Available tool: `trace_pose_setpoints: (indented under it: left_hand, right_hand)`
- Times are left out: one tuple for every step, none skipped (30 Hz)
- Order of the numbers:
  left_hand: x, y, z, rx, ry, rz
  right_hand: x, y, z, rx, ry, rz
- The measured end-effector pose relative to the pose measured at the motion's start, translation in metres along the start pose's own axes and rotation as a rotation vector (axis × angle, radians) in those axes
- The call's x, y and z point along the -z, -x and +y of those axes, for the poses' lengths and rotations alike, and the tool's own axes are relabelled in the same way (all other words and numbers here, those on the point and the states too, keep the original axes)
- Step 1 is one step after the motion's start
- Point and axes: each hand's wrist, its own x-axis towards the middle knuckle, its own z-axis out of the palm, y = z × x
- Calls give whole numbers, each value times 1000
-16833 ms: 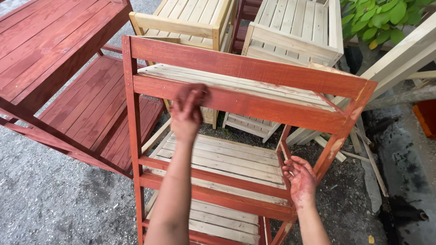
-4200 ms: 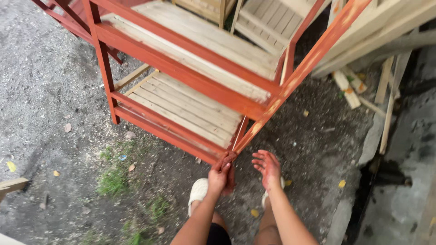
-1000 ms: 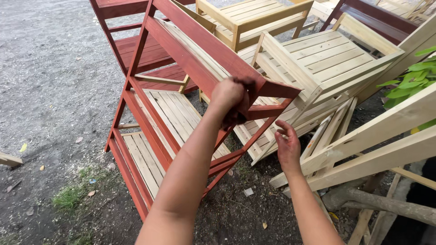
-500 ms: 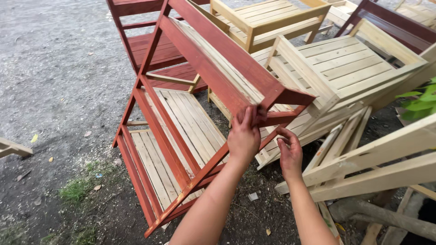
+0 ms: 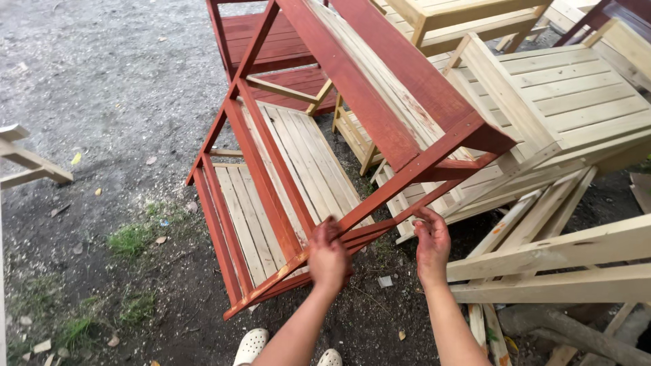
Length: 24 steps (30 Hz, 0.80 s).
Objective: The person applies reddish-brown stain to a wooden shelving unit using a cloth. They wipe the top frame, side rails, and shelves, then dip the cloth into a container to reload stain and continue applying it to other sections of the unit.
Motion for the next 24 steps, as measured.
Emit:
trace_pose_setpoints:
  left_hand:
    - [-7, 9, 21, -59, 109, 17]
    - [-12, 11, 48, -147, 114, 80]
    - [-15, 14, 75, -235, 120, 140]
    - [-16, 17, 100, -409, 178, 198]
    - [-15, 19, 120, -574, 230, 260]
    - [-16, 22, 139, -584, 210, 231]
    - [-16, 24, 153, -587, 189, 201]
    - [-16, 27, 162, -481, 139, 141]
    - [-14, 26, 163, -380, 90, 84]
    - [-11, 25, 157, -429, 103, 97]
    - [-9, 25, 147, -485, 114, 106]
    - [-8, 25, 133, -537, 126, 109]
    - [-8, 24, 117, -500, 111, 104]
    - [-9, 23, 98, -464, 98, 94]
    - [-10, 21, 79, -428, 90, 86]
    - [-11, 18, 58, -390, 103, 107]
    - [-11, 14, 35, -357, 116, 126]
    - [-13, 11, 12, -323, 131, 144]
    - [-14, 7, -13, -294, 131, 163]
    - [-16, 4, -37, -265, 131, 182]
    - [-18, 1, -63, -210, 101, 168]
    - [-21, -5, -87, -159, 71, 156]
    - [-23, -10, -112, -159, 58, 177]
    - [-25, -14, -135, -159, 47, 197]
  right_hand:
    - [3, 0, 1, -19, -4, 14]
    - [6, -1, 3, -35, -9, 32]
    - [11, -2, 2, -52, -10, 52]
    - [15, -4, 2, -33, 8, 58]
    - [16, -6, 3, -23, 25, 60]
    - [16, -8, 5, -14, 41, 57]
    - [15, -7, 8, -32, -1, 44]
    - [12, -4, 11, -54, -44, 29]
    - [5, 0, 16, -73, -93, 14]
    - [-5, 3, 23, -95, -112, 6]
    - [-14, 7, 29, -113, -131, 5]
    - [-20, 14, 34, -135, -144, 8]
    - [-26, 24, 41, -141, -127, 2]
    - [-30, 36, 48, -146, -106, -1]
    - [-31, 44, 54, -149, -81, -8]
    - [-33, 50, 61, -155, -37, -23]
    - [-35, 57, 70, -156, 6, -34]
    - [-35, 63, 78, -158, 51, -46]
    - [-37, 68, 88, -175, 56, -33]
    - [-38, 73, 97, -192, 61, -19]
    - [-37, 79, 104, -209, 68, -6]
    - [-37, 84, 111, -220, 75, 2]
    - [-38, 91, 118, -231, 82, 10]
    - [-37, 97, 123, -242, 91, 17]
